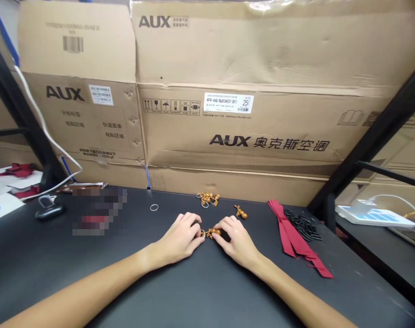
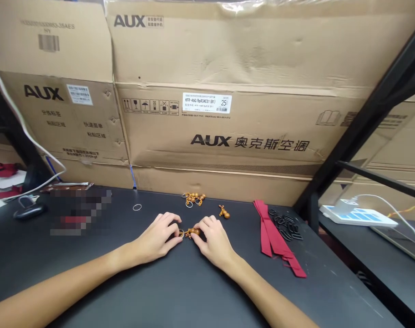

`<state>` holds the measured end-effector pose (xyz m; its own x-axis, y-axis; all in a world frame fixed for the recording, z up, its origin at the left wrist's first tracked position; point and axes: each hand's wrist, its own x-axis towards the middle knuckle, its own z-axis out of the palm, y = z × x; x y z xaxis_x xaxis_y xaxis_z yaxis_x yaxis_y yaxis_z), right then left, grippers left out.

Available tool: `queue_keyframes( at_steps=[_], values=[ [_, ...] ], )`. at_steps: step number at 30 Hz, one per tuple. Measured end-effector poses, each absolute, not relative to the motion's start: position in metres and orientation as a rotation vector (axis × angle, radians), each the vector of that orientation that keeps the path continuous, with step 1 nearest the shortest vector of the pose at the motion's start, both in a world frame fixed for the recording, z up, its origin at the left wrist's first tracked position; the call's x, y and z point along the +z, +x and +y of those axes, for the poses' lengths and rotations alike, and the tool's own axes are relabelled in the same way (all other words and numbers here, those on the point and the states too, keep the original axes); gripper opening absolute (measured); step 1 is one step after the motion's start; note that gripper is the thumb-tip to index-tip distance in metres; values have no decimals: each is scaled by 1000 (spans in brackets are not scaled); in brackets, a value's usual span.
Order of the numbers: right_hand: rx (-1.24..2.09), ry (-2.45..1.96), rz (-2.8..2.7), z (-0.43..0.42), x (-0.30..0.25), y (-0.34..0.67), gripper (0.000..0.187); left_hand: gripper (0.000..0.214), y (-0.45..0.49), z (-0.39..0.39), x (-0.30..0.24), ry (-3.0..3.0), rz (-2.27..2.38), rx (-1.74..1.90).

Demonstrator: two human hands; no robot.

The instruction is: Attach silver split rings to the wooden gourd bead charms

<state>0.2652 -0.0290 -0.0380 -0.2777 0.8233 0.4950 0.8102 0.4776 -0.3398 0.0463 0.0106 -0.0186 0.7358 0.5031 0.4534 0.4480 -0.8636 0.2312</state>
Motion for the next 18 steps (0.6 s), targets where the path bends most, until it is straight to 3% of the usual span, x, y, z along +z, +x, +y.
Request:
queue_keyframes(
  at_steps=[18],
  values=[
    [34,-1340,-2134,-30,-39,263,6,14,49,9,-12,2454,566,724]
  ],
)
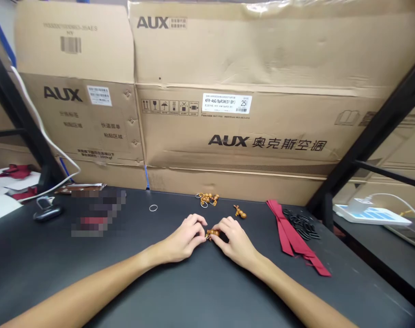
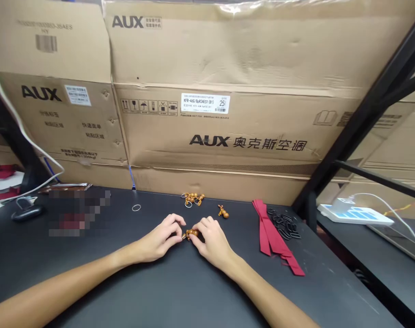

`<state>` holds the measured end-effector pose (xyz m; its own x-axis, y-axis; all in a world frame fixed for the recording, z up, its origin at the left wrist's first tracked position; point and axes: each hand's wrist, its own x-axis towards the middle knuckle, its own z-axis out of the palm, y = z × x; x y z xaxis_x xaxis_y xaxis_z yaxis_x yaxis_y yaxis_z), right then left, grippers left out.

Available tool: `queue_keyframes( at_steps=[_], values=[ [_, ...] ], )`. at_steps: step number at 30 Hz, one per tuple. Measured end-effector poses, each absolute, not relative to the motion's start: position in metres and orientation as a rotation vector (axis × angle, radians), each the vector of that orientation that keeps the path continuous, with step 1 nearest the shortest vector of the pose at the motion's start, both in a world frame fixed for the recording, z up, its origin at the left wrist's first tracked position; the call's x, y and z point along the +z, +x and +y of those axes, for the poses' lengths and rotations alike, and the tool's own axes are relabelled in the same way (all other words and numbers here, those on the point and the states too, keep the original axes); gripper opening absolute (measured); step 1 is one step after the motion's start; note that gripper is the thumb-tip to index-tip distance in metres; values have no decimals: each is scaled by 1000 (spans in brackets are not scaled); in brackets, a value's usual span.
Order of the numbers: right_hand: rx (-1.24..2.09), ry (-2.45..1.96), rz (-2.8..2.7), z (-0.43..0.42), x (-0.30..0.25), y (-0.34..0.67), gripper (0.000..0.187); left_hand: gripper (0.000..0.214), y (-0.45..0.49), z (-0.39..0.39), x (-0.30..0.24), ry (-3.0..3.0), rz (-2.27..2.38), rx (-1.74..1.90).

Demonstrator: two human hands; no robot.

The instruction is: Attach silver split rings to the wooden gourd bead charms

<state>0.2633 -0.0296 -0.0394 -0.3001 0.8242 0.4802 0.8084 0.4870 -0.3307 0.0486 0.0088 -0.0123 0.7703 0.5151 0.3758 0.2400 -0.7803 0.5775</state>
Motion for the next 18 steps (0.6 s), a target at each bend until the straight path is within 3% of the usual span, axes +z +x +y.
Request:
queue_keyframes(
  at_steps=[10,18],
  values=[
    [99,-1220,-2250,-35,-33,261,12,24,51,15,-11,2204,630,730],
    [48,-1211,-2255,-35,-31,260,5,26,50,22,-14,2122,665,749]
  ],
)
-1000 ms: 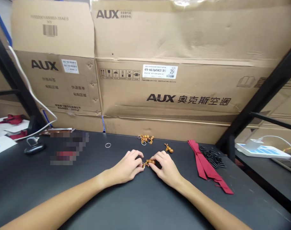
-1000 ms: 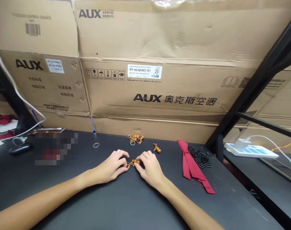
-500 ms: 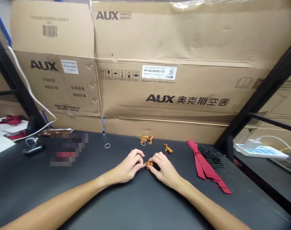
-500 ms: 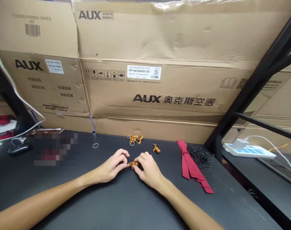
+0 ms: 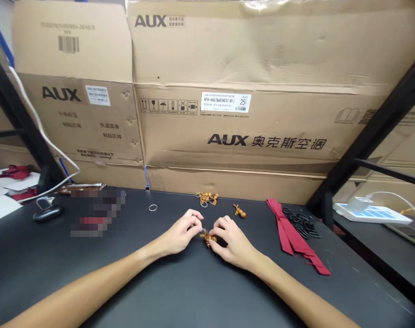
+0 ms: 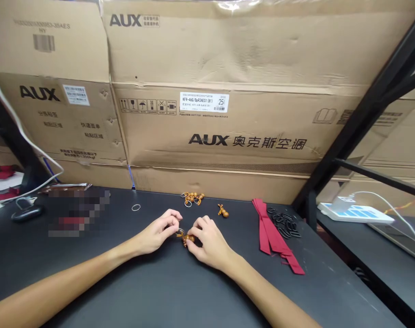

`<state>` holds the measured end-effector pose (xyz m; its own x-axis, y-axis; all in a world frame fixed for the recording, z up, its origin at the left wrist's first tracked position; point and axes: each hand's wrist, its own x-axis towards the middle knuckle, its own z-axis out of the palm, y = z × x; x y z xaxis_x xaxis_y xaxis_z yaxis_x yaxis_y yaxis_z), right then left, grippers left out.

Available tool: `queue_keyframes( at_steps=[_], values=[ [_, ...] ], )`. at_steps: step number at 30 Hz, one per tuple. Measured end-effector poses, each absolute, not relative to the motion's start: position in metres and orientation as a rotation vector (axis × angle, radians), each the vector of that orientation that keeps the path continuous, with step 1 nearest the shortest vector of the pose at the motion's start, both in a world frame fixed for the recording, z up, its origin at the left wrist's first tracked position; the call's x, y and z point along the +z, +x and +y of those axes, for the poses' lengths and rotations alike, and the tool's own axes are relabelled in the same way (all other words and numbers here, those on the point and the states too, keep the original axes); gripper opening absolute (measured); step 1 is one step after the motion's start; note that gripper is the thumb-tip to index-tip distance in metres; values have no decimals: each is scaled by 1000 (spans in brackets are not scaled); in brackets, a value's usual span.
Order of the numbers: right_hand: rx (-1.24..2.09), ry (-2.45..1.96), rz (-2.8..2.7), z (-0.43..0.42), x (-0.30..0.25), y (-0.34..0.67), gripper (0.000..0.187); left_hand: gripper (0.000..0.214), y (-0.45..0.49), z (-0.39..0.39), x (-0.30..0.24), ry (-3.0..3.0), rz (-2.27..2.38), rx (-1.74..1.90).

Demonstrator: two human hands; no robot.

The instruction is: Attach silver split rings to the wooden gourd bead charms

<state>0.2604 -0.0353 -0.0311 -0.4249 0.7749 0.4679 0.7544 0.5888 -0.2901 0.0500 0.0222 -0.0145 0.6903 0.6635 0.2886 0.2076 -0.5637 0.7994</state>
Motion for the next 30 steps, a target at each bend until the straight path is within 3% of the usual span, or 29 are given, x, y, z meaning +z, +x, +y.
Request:
queue_keyframes(
  at_steps=[17,25,30],
  values=[
    [6,-1260,-2129,-32,-38,263,6,11,34,34,-17,2669,615,545],
    [6,-1262,-2167,-35,-35,261,7,16,40,18,-15,2736,689,784],
    [-3,-1267,-2179,-35,-35,260,7,4,46,7,-14,2858,645,800]
  ],
)
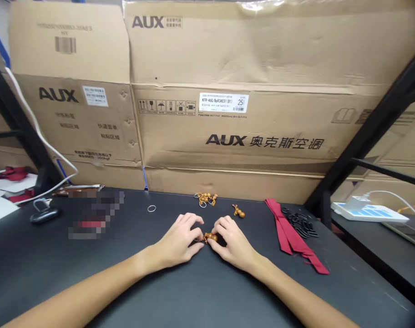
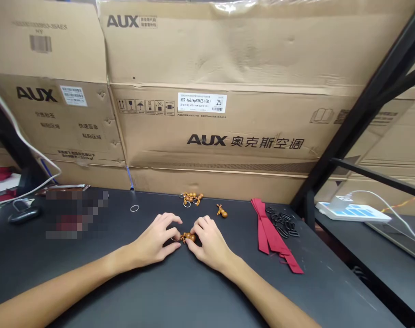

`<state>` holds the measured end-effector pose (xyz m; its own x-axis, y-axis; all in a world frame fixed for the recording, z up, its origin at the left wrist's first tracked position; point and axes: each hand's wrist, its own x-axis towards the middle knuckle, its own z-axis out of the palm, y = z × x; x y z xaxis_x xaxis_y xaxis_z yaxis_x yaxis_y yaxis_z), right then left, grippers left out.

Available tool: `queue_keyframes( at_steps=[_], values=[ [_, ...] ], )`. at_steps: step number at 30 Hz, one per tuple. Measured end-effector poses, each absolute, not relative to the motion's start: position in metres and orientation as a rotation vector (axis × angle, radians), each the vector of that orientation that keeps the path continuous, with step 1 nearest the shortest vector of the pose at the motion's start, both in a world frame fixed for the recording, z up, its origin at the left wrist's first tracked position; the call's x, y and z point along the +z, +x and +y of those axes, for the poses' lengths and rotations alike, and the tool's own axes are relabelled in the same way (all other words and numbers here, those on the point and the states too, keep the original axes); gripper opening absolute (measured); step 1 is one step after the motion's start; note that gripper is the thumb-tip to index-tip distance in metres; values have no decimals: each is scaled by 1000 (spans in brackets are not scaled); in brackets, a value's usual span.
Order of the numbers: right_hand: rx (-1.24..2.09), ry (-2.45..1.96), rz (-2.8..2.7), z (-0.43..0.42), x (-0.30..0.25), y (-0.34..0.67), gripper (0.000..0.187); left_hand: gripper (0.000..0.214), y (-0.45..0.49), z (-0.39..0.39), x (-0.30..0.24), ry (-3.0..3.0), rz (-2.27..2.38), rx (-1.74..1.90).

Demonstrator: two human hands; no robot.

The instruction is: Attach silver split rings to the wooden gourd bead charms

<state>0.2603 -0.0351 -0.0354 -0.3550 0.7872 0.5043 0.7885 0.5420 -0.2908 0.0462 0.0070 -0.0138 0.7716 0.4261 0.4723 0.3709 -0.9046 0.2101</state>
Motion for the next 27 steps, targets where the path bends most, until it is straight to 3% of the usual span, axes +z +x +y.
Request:
queue_keyframes(
  at_steps=[16,27],
  values=[
    [26,-1193,-2234,-37,-32,259,6,16,49,11,-17,2815,736,715],
    [-5,-1325,-2106,-32,-37,261,10,6,43,16,-18,2693,589,686]
  ],
)
